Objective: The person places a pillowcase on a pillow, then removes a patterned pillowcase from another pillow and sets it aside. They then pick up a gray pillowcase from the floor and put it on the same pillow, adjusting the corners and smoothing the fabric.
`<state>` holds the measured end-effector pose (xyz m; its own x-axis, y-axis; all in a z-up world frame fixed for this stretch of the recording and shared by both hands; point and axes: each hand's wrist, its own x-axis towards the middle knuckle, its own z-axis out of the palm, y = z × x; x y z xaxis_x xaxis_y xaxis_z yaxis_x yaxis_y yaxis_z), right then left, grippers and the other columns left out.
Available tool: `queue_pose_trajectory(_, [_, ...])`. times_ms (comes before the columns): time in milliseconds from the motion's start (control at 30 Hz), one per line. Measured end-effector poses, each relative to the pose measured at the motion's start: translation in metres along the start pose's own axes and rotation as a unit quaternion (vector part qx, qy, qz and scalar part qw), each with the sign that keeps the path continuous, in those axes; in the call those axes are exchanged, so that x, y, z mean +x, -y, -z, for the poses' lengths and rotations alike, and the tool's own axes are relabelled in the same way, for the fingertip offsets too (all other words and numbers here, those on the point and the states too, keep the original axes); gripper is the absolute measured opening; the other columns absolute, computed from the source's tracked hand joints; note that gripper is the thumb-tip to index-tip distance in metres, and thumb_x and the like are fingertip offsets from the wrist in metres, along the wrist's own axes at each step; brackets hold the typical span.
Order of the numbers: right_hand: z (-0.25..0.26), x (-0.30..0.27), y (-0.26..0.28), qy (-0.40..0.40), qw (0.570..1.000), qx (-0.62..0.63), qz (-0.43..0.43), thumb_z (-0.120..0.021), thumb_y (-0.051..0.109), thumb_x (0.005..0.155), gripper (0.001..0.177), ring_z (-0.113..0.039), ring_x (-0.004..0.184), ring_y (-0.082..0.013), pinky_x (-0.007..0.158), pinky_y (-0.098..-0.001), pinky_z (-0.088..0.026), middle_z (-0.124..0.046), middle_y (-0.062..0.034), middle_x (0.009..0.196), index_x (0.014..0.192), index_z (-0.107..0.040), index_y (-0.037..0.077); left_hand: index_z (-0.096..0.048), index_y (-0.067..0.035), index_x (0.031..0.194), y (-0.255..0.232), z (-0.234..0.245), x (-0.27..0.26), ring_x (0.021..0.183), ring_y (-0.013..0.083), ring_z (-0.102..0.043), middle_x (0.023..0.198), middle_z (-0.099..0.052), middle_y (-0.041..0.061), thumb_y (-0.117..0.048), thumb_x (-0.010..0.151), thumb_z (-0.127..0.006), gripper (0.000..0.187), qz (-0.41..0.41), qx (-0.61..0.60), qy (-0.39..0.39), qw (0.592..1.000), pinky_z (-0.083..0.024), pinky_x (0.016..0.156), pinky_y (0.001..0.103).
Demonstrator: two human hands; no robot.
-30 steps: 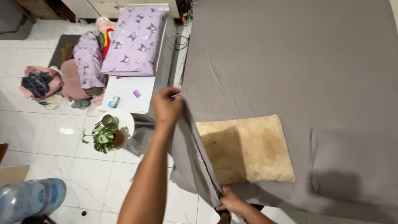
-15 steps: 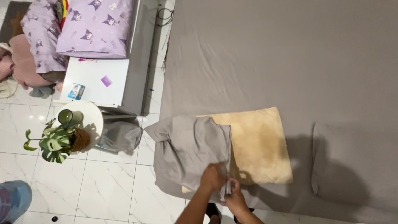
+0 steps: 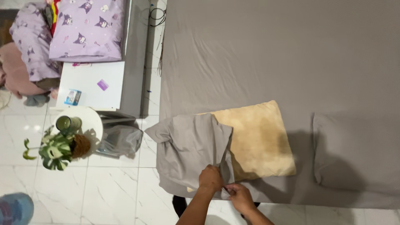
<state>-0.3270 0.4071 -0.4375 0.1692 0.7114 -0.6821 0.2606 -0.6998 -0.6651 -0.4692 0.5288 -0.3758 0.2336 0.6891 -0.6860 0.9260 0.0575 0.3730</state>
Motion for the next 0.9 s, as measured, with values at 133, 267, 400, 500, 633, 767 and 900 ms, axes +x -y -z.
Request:
queue_pose_trajectory(133, [-0.022,-0.005,0.016,0.017,0.982,-0.173,0.080,-0.056,0.001,0.091,0.026,-0.066,0.110,-0.0314,0.099,-0.0394,-0.052,-0.071,-0.0177,0.112,0.104,-0.078,0.003,-0.075,-0.007,0.115,0.029,0.052,-0.017,0.110,0.0315,-0.070,0.121,-0.072,0.016,-0.031,0.091,-0.063,0.036,-0.030,0.145,0.105,0.983,-0.055,0.091,0.043])
queue_pose_trajectory(267, [-0.063,-0.029,0.045,0.114,0.957,-0.196,0.181,-0.054,0.001,0.091,0.025,-0.058,0.122,-0.0357,0.105,-0.0428,-0.046,-0.066,-0.0222,0.118,0.103,-0.077,0.002,-0.070,-0.006,0.127,0.076,0.118,-0.031,0.118,0.0356,-0.066,0.131,-0.067,0.018,-0.041,0.097,-0.057,0.048,0.018,0.265,0.159,0.951,-0.047,0.099,0.056])
queue_pose_trajectory(400, [-0.143,-0.065,0.069,0.136,0.957,-0.140,0.215,-0.055,-0.002,0.088,0.030,-0.055,0.126,-0.0347,0.107,-0.0416,-0.046,-0.059,-0.0200,0.127,0.113,-0.071,0.006,-0.065,-0.009,0.133,0.150,0.166,-0.024,0.122,0.0342,-0.064,0.136,-0.064,0.014,-0.042,0.091,-0.071,0.054,0.051,0.367,0.141,0.918,-0.049,0.101,0.060])
queue_pose_trajectory(500, [-0.184,-0.089,0.080,0.134,0.963,-0.102,0.212,-0.055,-0.005,0.087,0.038,-0.052,0.130,-0.0339,0.108,-0.0407,-0.046,-0.055,-0.0184,0.133,0.120,-0.066,0.010,-0.074,-0.011,0.119,0.201,0.200,-0.001,0.112,0.0307,-0.069,0.133,-0.064,0.012,-0.027,0.097,-0.061,0.030,0.058,0.347,-0.010,0.936,-0.063,0.079,0.049])
queue_pose_trajectory(633, [-0.190,-0.101,0.083,0.142,0.967,-0.081,0.193,-0.055,-0.008,0.085,0.050,-0.049,0.134,-0.0330,0.110,-0.0394,-0.045,-0.049,-0.0163,0.142,0.129,-0.060,0.014,-0.071,-0.006,0.120,0.244,0.291,-0.002,0.103,0.0306,-0.075,0.121,-0.071,0.019,-0.031,0.108,-0.047,0.037,0.092,0.360,-0.034,0.928,-0.064,0.078,0.045])
queue_pose_trajectory(767, [-0.173,-0.119,0.089,0.131,0.973,-0.046,0.183,-0.055,-0.010,0.082,0.063,-0.046,0.139,-0.0320,0.111,-0.0382,-0.045,-0.042,-0.0141,0.150,0.138,-0.054,0.019,-0.057,-0.015,0.137,0.234,0.358,-0.027,0.110,0.0344,-0.070,0.143,-0.051,0.017,-0.033,0.093,-0.066,0.049,0.093,0.322,-0.045,0.941,-0.061,0.089,0.045])
queue_pose_trajectory(900, [-0.124,-0.125,0.114,0.085,0.992,-0.056,0.071,-0.052,-0.011,0.081,0.077,-0.051,0.138,-0.0274,0.111,-0.0354,-0.046,-0.043,-0.0087,0.153,0.149,-0.044,0.024,-0.067,-0.017,0.134,0.227,0.349,-0.023,0.122,0.0348,-0.068,0.141,-0.066,0.014,-0.032,0.095,-0.069,0.041,-0.044,0.214,-0.024,0.975,-0.056,0.104,0.044])
